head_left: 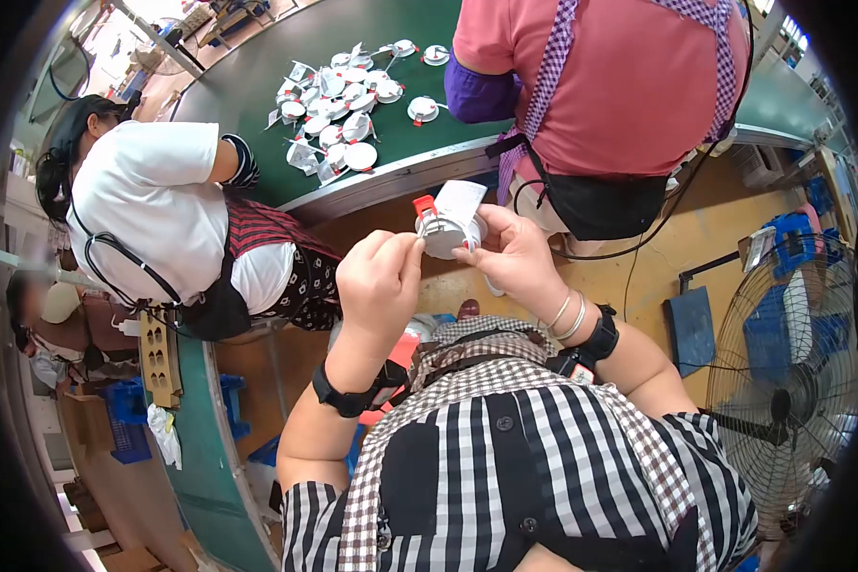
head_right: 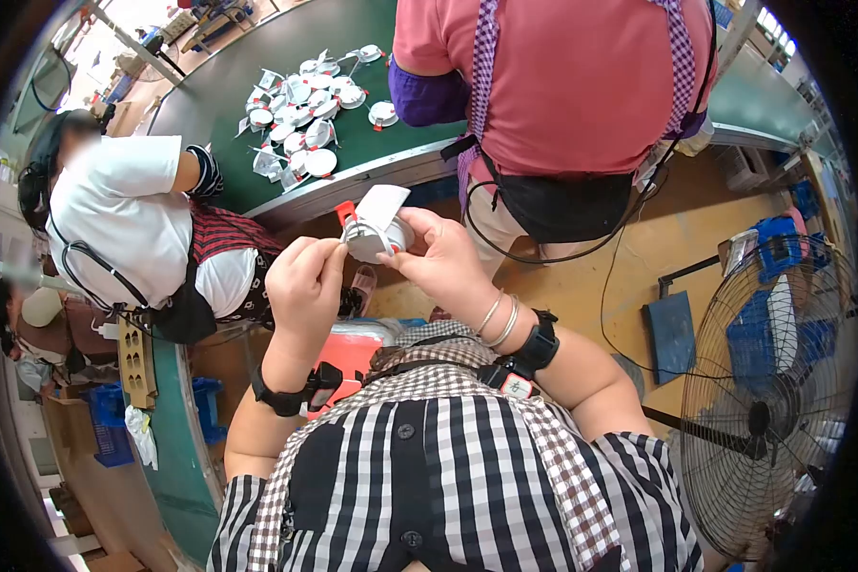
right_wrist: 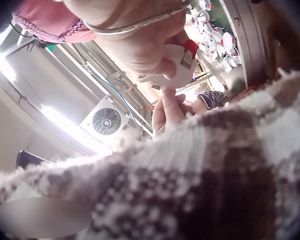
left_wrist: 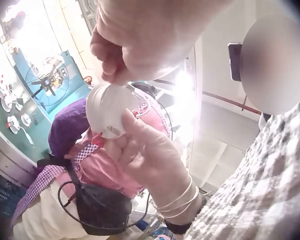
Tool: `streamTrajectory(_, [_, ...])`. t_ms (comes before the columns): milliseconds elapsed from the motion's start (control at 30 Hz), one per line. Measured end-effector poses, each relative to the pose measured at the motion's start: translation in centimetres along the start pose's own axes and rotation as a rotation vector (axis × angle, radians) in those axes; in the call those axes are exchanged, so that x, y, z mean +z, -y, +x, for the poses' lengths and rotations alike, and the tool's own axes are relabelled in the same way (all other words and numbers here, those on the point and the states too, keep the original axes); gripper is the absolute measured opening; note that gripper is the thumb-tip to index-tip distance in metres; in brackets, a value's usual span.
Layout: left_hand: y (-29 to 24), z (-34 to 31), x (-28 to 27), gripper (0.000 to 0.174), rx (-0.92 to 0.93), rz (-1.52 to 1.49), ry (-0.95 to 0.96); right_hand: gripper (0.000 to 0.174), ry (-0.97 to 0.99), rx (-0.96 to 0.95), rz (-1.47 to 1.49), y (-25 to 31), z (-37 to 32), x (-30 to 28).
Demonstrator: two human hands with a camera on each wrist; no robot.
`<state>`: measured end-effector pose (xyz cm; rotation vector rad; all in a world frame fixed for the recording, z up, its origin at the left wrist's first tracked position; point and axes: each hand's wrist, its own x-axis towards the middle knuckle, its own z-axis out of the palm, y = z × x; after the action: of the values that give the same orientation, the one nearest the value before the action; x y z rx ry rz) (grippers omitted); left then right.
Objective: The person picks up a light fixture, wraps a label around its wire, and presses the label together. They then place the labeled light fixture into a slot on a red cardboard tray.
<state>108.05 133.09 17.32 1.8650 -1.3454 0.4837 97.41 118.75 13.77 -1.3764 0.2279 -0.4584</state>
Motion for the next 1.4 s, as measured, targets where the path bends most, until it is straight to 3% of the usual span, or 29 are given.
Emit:
streamTrajectory(167, [-0.8, 0.0, 1.2, 0.005, -0.111, -0.137, 0.023, 0.038, -0.123, -0.093, 0.003, -0.7, 0.2, 0.7])
streamTrajectory(300, [0.4, 1.3, 1.9, 0.008, -0.112, -0.062, 0.039, 0.04, -0.015, 0.001, 0.278, -0.9, 1.9, -0.8])
streamTrajectory(400, [1.4, 1.4, 0.4, 0.016, -0.46, -0.467, 0.304, 0.043, 0.025, 0.133, 0.314, -1.1, 2.1, -2.0])
streamTrajectory(433, [2.7, 1.1, -0.1, 0.01, -0.403, -0.464, 0.384, 0.043, 0.021, 0.133, 0.315, -1.3, 2.1, -2.1])
streamTrajectory(500, [3.8, 0.6, -0.8, 0.01, -0.676, -0.696, 0.363, 0.044, 0.034, 0.163, 0.392, -1.4, 2.2, -2.3])
streamTrajectory(533, [5.6, -0.4, -0.1, 0.016, -0.742, -0.804, 0.25, 0.044, 0.031, 0.16, 0.392, -1.5, 2.3, -2.4])
streamTrajectory(633, [6.6, -0.9, 0.9, 0.026, -0.772, -0.949, 0.125, 0.045, 0.053, 0.181, 0.391, -1.8, 2.8, -2.1])
streamTrajectory(767, [5.6, 0.0, 2.5, 0.022, -0.585, -0.847, 0.089, 0.046, 0.07, 0.186, 0.358, -2.4, 3.3, -1.5])
streamTrajectory(900, [4.1, 1.3, 3.1, 0.009, -0.414, -0.543, -0.005, 0.046, 0.056, 0.155, 0.297, -2.5, 3.7, -1.5])
streamTrajectory(967, [4.7, 1.5, 3.5, 0.006, -0.173, -0.188, 0.009, 0.045, 0.051, 0.147, 0.285, -3.0, 3.9, -1.6])
streamTrajectory(1033, [4.5, 1.5, 3.9, 0.005, -0.19, -0.189, 0.001, 0.041, -0.006, 0.072, 0.24, -3.8, 3.9, -1.5])
streamTrajectory(1100, [4.3, 1.4, 4.2, 0.005, -0.443, -0.378, 0.04, 0.039, -0.076, 0.037, 0.108, -3.7, 4.1, -1.0])
streamTrajectory(1167, [4.0, 2.0, 3.9, 0.008, -0.84, -0.714, 0.101, 0.036, -0.143, 0.016, -0.019, -3.9, 3.8, -0.4])
streamTrajectory(1200, [5.3, 1.9, 4.4, 0.008, -0.865, -0.943, 0.088, 0.035, -0.15, -0.024, -0.002, -3.9, 4.2, -0.2])
streamTrajectory(1267, [4.6, 1.9, 4.0, 0.009, -0.844, -0.961, 0.07, 0.035, -0.162, -0.097, -0.043, -4.1, 4.6, -0.3])
streamTrajectory(1400, [3.8, 1.4, 3.5, 0.009, -0.78, -0.875, 0.083, 0.041, -0.077, -0.055, 0.039, -4.0, 4.4, -1.1])
